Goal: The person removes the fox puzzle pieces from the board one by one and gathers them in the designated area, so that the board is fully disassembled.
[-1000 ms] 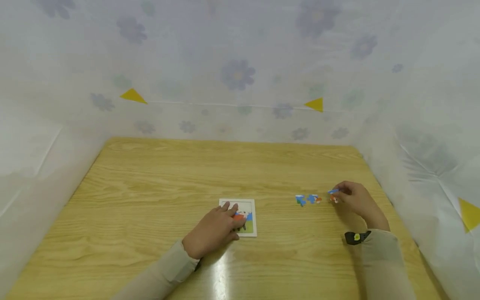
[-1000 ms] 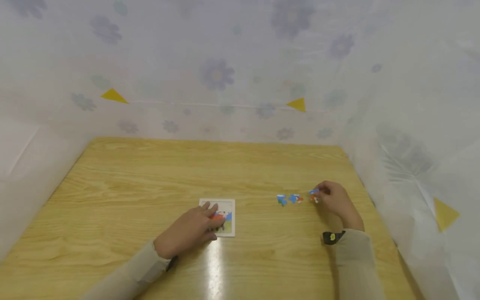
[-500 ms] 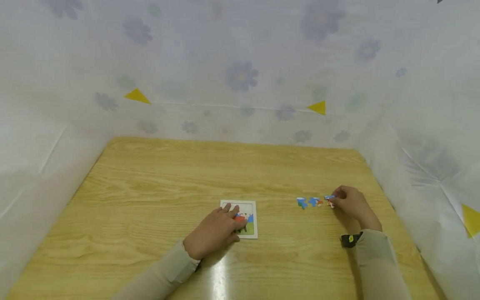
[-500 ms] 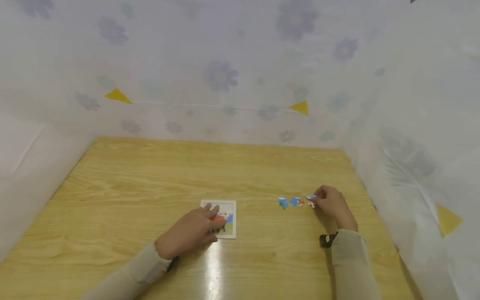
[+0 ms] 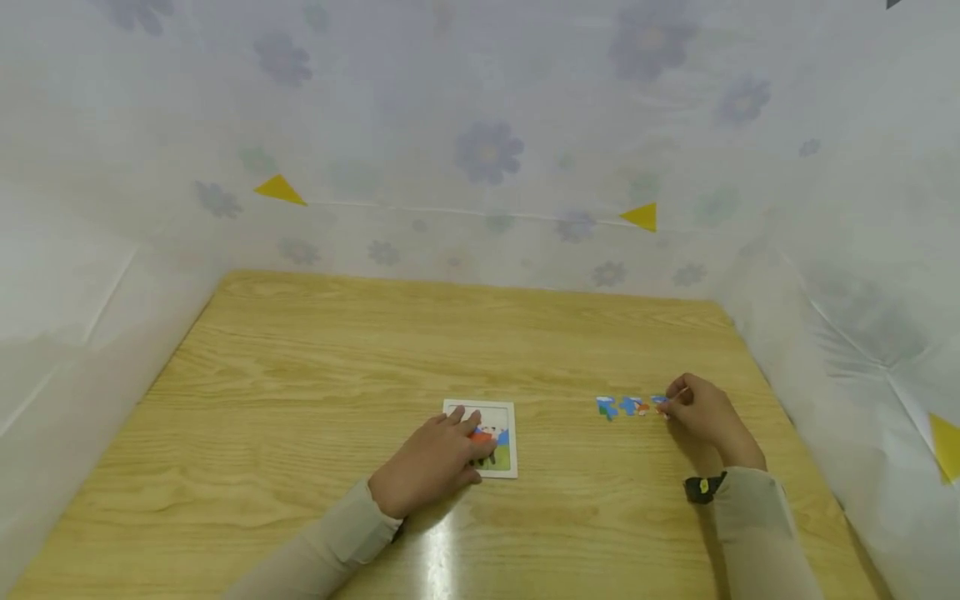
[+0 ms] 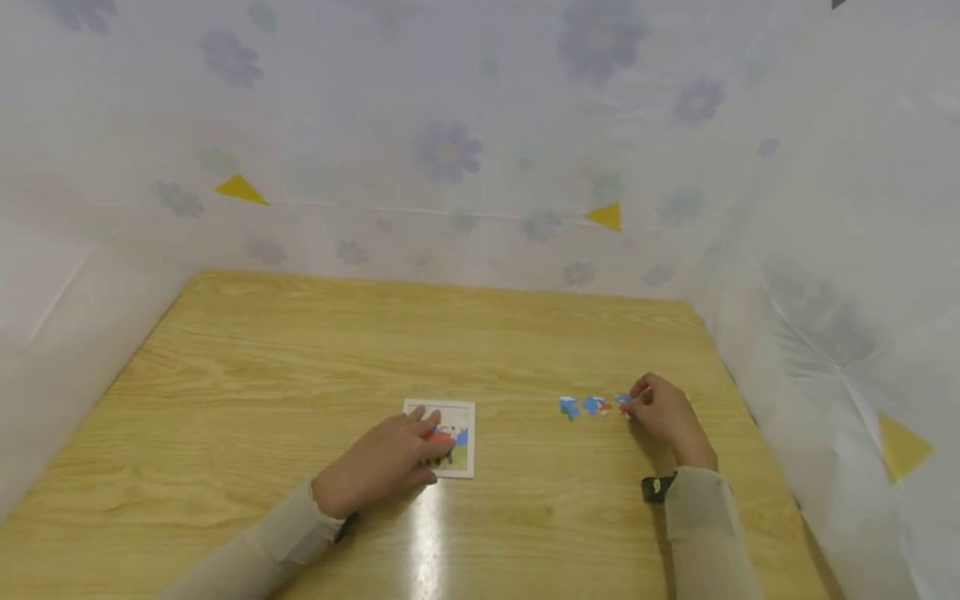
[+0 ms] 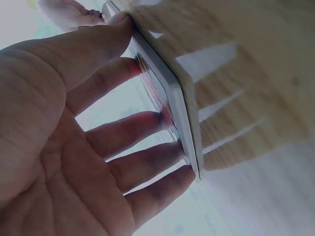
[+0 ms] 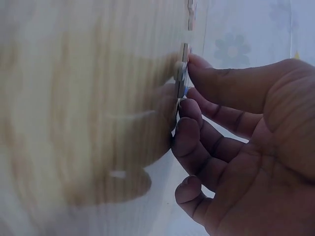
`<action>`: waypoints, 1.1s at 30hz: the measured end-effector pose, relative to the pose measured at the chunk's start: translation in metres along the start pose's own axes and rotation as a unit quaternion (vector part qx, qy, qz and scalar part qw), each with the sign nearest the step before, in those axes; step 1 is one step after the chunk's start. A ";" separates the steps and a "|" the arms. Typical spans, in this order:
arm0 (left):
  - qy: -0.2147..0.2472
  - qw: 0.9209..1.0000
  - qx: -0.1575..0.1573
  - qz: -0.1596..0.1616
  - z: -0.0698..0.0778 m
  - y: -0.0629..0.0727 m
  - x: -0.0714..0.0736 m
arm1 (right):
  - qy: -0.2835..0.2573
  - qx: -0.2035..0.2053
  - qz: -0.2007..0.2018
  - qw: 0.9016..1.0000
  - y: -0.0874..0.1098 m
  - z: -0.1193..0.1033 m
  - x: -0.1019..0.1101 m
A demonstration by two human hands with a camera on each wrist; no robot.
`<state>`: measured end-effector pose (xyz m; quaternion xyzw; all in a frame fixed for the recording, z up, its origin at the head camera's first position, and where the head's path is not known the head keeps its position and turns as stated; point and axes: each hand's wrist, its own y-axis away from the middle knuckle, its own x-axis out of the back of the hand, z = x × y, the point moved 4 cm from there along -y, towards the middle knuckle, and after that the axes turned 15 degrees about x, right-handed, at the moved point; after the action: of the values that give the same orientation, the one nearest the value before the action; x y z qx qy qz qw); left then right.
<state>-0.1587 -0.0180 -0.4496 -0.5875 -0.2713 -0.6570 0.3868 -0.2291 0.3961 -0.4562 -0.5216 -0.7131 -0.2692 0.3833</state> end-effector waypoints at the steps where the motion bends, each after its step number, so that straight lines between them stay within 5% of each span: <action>1: 0.002 1.000 -0.002 0.005 0.000 0.000 0.000 | 0.000 0.000 -0.001 1.000 0.000 0.000 0.000; 9: 0.041 0.998 -0.017 0.045 -0.008 -0.001 0.006 | -0.006 0.022 0.018 1.000 0.001 -0.032 0.001; 13: 0.061 0.997 -0.017 0.053 -0.014 -0.004 0.008 | 0.025 0.086 0.015 0.996 -0.011 -0.086 -0.018; 17: 0.086 0.995 0.006 0.057 -0.023 -0.005 0.014 | 0.057 0.173 -0.019 0.983 -0.027 -0.156 -0.064; 23: 0.050 0.996 0.066 0.040 -0.046 -0.003 0.025 | 0.010 0.263 -0.089 0.961 -0.043 -0.239 -0.113; 29: 0.070 0.991 0.107 -0.028 -0.057 0.002 0.021 | -0.013 0.265 -0.098 0.959 -0.064 -0.262 -0.144; 33: 0.080 0.989 0.115 -0.040 -0.061 0.004 0.016 | -0.037 0.245 -0.112 0.962 -0.073 -0.260 -0.163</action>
<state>-0.1896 -0.0727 -0.4437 -0.4731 -0.3365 -0.6811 0.4461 -0.2034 0.0824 -0.4439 -0.3382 -0.8248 -0.1082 0.4400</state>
